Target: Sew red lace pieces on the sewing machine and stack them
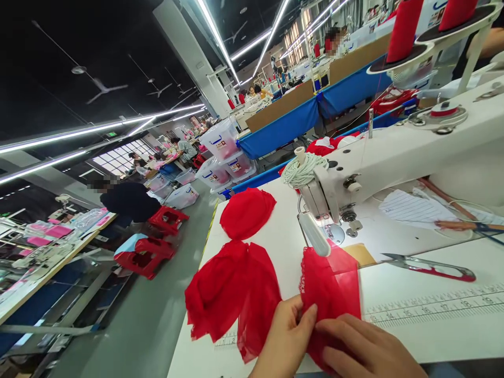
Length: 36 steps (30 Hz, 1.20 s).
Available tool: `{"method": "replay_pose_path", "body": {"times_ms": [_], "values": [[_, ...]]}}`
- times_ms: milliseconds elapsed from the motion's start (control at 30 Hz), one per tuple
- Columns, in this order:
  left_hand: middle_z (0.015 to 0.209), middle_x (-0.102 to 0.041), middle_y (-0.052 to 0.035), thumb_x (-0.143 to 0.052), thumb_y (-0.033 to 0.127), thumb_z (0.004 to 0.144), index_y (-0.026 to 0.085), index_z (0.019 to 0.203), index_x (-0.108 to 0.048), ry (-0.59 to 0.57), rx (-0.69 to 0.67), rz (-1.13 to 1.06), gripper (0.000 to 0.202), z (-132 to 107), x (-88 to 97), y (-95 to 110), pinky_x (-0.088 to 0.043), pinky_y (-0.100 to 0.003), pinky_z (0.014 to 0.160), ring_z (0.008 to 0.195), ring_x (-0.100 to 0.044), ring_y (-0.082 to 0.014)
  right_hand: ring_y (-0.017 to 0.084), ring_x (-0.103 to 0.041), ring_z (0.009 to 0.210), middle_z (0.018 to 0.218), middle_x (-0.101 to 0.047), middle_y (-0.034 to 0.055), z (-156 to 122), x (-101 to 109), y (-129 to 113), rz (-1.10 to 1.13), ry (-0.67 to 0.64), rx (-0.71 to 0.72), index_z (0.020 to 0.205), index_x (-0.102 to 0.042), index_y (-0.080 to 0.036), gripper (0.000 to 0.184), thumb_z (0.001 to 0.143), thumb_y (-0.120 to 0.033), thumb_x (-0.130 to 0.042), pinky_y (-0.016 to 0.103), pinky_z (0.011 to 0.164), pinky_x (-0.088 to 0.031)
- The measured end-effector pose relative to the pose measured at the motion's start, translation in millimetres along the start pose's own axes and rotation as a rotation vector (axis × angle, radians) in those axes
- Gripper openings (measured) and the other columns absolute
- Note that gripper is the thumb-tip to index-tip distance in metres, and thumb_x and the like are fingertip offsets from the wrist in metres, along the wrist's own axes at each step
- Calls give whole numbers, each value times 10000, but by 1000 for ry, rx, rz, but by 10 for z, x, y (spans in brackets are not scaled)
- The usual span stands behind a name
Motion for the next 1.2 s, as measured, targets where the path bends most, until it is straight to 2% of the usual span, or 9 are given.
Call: {"method": "replay_pose_path", "body": {"times_ms": [100, 267, 433, 600, 733, 900, 1000, 1100, 1200], "values": [[605, -564, 2, -665, 577, 738, 125, 696, -670, 79, -57, -27, 453, 20, 93, -51, -338, -215, 538, 583, -440, -106, 233, -699, 829, 1081, -708, 125, -157, -67, 71, -146, -53, -37, 950, -669, -208, 232, 883, -202, -446, 318, 649, -595], [789, -683, -36, -763, 380, 719, 164, 881, -678, 138, 113, -602, 283, 18, 157, -51, -468, -255, 710, 742, -620, -162, 220, -690, 887, 1111, -687, 98, -305, -21, 264, -141, -135, -137, 1055, -644, -227, 324, 826, -103, -452, 302, 668, -591], [1100, -663, -108, -734, 465, 736, 176, 1040, -664, -52, 57, -783, 425, 0, -47, 115, -461, -339, 918, 1067, -602, -248, 122, -637, 601, 790, -678, -13, -175, 119, 394, 273, -67, -434, 830, -613, -248, 272, 739, -83, -417, 195, 525, -523], [1318, -537, -107, -898, 346, 525, 254, 1278, -536, -308, -227, -614, 840, -219, -417, 259, -362, -365, 1035, 1273, -444, -308, 118, -626, 558, 676, -670, -50, -19, 195, 343, 656, 60, -651, 756, -615, -256, 136, 815, -248, -493, 171, 514, -503], [1163, -623, -115, -722, 405, 766, 204, 1251, -571, -352, -243, -485, 545, -329, -575, 304, -408, -369, 954, 1115, -559, -281, 137, -662, 616, 696, -694, -36, 36, 224, 317, 705, 66, -640, 805, -664, -266, 149, 843, -312, -528, 175, 567, -529], [1170, -624, -96, -693, 448, 774, 213, 1296, -541, -347, -202, -372, 593, -294, -571, 372, -413, -349, 934, 1112, -547, -282, 155, -679, 695, 803, -723, -17, 18, 183, 323, 664, -65, -536, 840, -654, -251, 140, 709, -200, -652, 176, 590, -539], [1104, -651, -83, -578, 444, 861, 208, 1288, -559, -293, -220, -111, 488, -238, -500, 419, -426, -296, 855, 1037, -565, -249, 140, -650, 672, 757, -698, -27, -68, 142, 376, 602, -173, -525, 729, -617, -241, 113, 705, -137, -653, 187, 596, -520], [872, -674, -47, -484, 452, 909, 198, 1153, -666, -306, -189, 140, 397, -189, -422, 428, -419, -265, 750, 848, -579, -198, 140, -608, 650, 719, -649, -20, -135, 201, 479, 649, -201, -536, 696, -612, -243, 143, 834, -248, -575, 219, 580, -488], [702, -626, -23, -582, 511, 834, 163, 901, -745, -344, -54, 141, 390, -118, -349, 337, -387, -240, 635, 668, -527, -149, 157, -591, 652, 732, -621, -3, -115, 322, 635, 765, -75, -636, 758, -600, -245, 280, 923, -400, -434, 249, 574, -484]]}}
Point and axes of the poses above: each hand's wrist, its own z-axis towards the middle knuckle, its own x-axis out of the back of the hand, y = z × x, the point moved 7 cm from there along z, towards the middle knuckle
